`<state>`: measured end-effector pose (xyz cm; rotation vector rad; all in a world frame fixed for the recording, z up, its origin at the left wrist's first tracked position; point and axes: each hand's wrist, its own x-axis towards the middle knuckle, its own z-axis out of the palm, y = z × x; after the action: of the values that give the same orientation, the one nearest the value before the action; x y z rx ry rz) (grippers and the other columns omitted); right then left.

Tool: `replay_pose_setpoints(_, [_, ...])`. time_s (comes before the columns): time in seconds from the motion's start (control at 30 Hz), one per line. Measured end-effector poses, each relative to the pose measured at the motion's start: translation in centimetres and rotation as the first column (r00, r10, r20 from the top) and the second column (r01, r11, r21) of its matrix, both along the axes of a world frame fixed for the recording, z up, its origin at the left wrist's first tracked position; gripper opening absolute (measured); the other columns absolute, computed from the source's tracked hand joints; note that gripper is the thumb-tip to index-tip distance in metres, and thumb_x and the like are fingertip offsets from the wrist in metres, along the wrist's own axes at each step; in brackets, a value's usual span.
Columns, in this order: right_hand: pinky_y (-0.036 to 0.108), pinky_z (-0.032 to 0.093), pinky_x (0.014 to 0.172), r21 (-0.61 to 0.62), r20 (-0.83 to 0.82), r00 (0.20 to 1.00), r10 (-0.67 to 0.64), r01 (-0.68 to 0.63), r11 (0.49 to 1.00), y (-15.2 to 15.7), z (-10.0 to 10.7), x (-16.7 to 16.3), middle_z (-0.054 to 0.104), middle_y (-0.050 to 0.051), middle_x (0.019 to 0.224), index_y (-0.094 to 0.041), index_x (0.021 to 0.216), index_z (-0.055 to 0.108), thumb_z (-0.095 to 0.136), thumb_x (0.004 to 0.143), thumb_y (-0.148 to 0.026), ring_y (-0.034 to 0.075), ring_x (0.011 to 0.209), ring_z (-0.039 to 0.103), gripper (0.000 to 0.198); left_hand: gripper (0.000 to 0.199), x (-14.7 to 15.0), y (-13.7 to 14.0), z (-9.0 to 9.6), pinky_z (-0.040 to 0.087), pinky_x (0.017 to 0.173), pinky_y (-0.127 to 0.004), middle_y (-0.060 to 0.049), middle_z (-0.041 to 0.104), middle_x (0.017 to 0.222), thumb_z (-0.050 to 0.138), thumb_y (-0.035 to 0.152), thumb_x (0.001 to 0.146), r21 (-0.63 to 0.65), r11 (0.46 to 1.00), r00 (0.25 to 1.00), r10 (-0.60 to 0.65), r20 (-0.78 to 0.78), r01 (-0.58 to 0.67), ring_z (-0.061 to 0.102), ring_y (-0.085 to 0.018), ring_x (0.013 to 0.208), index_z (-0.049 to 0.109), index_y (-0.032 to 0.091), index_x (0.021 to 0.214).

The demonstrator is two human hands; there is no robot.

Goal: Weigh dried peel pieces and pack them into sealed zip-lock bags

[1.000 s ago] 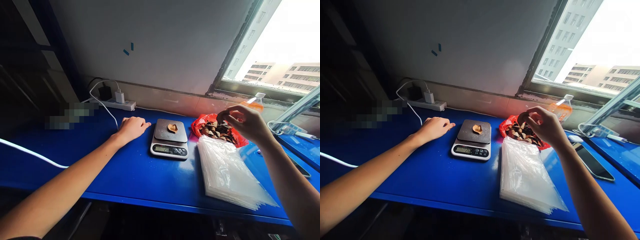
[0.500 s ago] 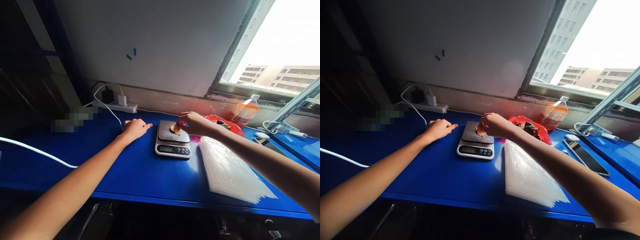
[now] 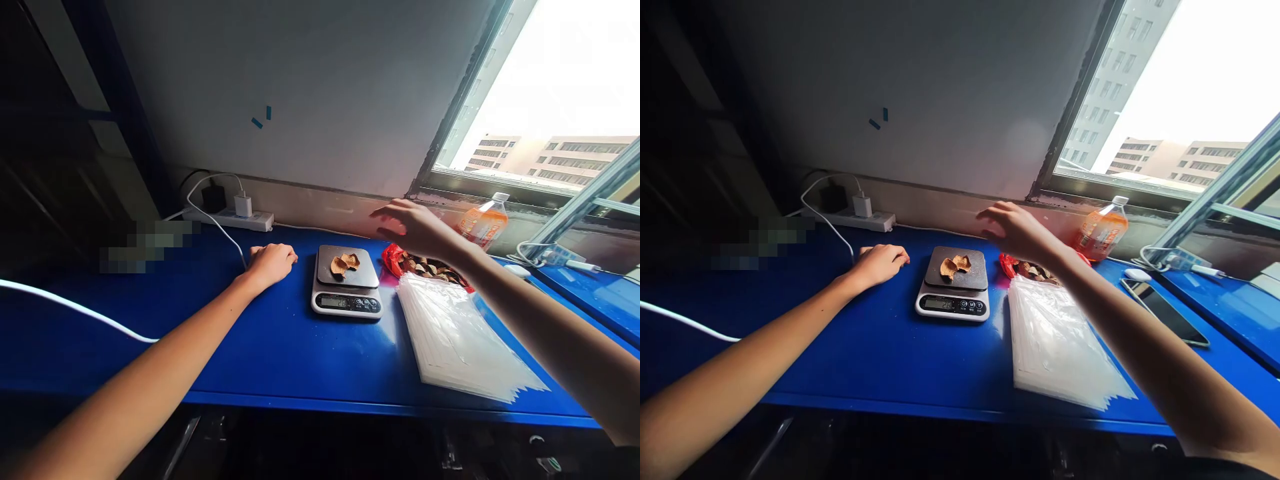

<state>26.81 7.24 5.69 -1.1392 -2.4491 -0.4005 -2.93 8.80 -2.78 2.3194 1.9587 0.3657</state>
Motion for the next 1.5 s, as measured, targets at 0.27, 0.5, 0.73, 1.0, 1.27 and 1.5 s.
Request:
replay_pose_setpoints(0.27, [0.030,0.047,0.069,-0.160,-0.163,0.898,-0.408,0.384,0.910,0.1,-3.8,14.3,0.071,0.009,0.084,-0.018,0.085,0.067,0.050,0.077,-0.020,0.020,0.073,0.063,0.018,0.051,0.0,-0.1,0.0,0.044,0.081,-0.033,0.001,0.073,0.098,0.044,0.012,0.074,-0.009,0.999,0.998,-0.033,0.062,0.034,0.065,-0.021,0.095,0.054,0.029,0.121])
replay_pose_setpoints(0.5, [0.031,0.047,0.074,-0.200,-0.027,0.926,-0.377,0.365,0.909,1.1,-5.7,15.3,0.070,0.011,0.094,-0.019,0.096,0.067,0.060,0.072,-0.025,0.022,0.083,0.063,0.025,0.061,1.1,-0.5,-0.6,0.045,0.089,-0.036,-0.007,0.059,0.126,0.039,0.010,0.078,0.069,0.997,0.998,-0.028,0.065,0.024,0.058,-0.023,0.112,0.036,0.027,0.137])
replay_pose_setpoints(0.73, [0.031,0.044,0.068,-0.066,-0.043,0.859,-0.510,0.507,0.859,1.1,-5.6,14.6,0.071,0.009,0.084,-0.019,0.089,0.068,0.054,0.076,-0.025,0.021,0.073,0.063,0.020,0.044,0.8,-0.5,-0.6,0.044,0.093,-0.042,-0.009,0.058,0.126,0.038,0.024,0.088,0.059,0.998,0.998,-0.013,0.060,0.010,0.055,-0.026,0.115,0.042,0.025,0.132])
replay_pose_setpoints(1.0, [0.029,0.044,0.065,-0.039,-0.358,0.730,-0.583,0.612,0.790,-0.6,-2.8,14.2,0.070,0.012,0.083,-0.017,0.091,0.067,0.052,0.073,-0.018,0.019,0.070,0.063,0.023,0.041,0.6,-0.2,-0.7,0.043,0.093,-0.042,-0.006,0.061,0.123,0.043,0.033,0.087,0.035,0.999,0.999,-0.020,0.041,0.018,0.055,-0.026,0.114,0.044,0.027,0.128])
replay_pose_setpoints(1.27, [0.026,0.047,0.059,-0.274,-0.317,0.897,-0.307,0.224,0.935,-2.1,-3.1,2.2,0.070,0.003,0.075,-0.020,0.089,0.069,0.053,0.076,-0.021,0.016,0.064,0.064,0.021,0.040,0.6,0.1,-1.1,0.041,0.095,-0.048,-0.007,0.060,0.124,0.043,0.036,0.087,0.034,0.999,1.000,-0.029,0.002,0.029,0.051,-0.028,0.117,0.047,0.026,0.125])
replay_pose_setpoints(1.5, [0.031,0.049,0.067,-0.198,-0.156,0.952,-0.265,0.233,0.952,-0.1,-3.7,-1.5,0.069,0.007,0.086,-0.020,0.086,0.068,0.054,0.076,-0.019,0.019,0.077,0.063,0.017,0.040,0.3,0.0,-1.0,0.041,0.094,-0.051,-0.009,0.058,0.126,0.042,0.038,0.087,0.026,0.998,0.998,-0.053,-0.033,0.053,0.052,-0.029,0.117,0.049,0.026,0.124])
